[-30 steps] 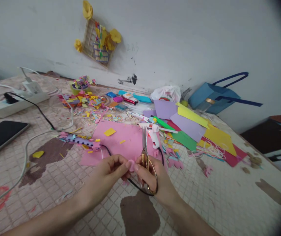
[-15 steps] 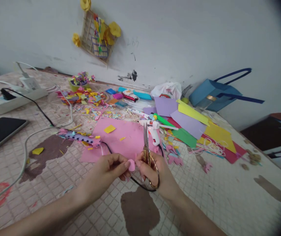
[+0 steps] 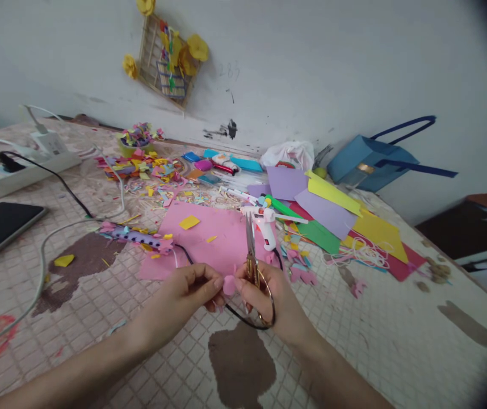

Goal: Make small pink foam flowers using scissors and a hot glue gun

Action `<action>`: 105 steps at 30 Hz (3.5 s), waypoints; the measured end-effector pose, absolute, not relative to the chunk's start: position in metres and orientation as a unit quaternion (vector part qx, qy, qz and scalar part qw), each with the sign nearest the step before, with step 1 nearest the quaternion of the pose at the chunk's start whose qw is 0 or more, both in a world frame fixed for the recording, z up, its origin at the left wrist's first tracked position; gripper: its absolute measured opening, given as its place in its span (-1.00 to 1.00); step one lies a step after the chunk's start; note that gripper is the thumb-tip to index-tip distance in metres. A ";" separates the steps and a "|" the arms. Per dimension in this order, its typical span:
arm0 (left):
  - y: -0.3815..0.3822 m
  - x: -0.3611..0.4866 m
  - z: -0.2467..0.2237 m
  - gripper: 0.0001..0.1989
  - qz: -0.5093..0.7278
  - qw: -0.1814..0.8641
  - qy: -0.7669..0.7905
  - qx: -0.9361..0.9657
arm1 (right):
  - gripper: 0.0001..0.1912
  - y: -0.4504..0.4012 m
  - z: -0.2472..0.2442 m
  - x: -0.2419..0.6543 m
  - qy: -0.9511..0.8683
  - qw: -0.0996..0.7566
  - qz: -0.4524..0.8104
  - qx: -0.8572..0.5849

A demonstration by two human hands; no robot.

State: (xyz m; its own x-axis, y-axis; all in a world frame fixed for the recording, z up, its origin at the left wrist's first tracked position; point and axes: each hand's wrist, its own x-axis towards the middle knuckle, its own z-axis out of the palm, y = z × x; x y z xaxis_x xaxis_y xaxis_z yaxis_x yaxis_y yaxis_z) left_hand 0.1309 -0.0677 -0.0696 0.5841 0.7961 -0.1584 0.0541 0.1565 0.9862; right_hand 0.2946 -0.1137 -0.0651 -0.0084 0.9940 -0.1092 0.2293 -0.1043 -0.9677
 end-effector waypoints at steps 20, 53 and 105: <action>-0.067 0.130 -0.072 -0.79 0.245 0.671 0.379 0.588 | -0.88 -0.115 -0.074 0.294 -0.509 0.417 0.506 -0.557; -0.066 0.126 -0.077 -0.91 0.264 0.844 0.317 0.342 | -0.93 -0.115 -0.076 0.293 -0.609 0.479 0.362 -0.518; -0.069 0.130 -0.072 -0.80 0.265 0.731 0.391 0.492 | -0.69 -0.119 -0.078 0.287 -0.519 0.424 0.500 -0.548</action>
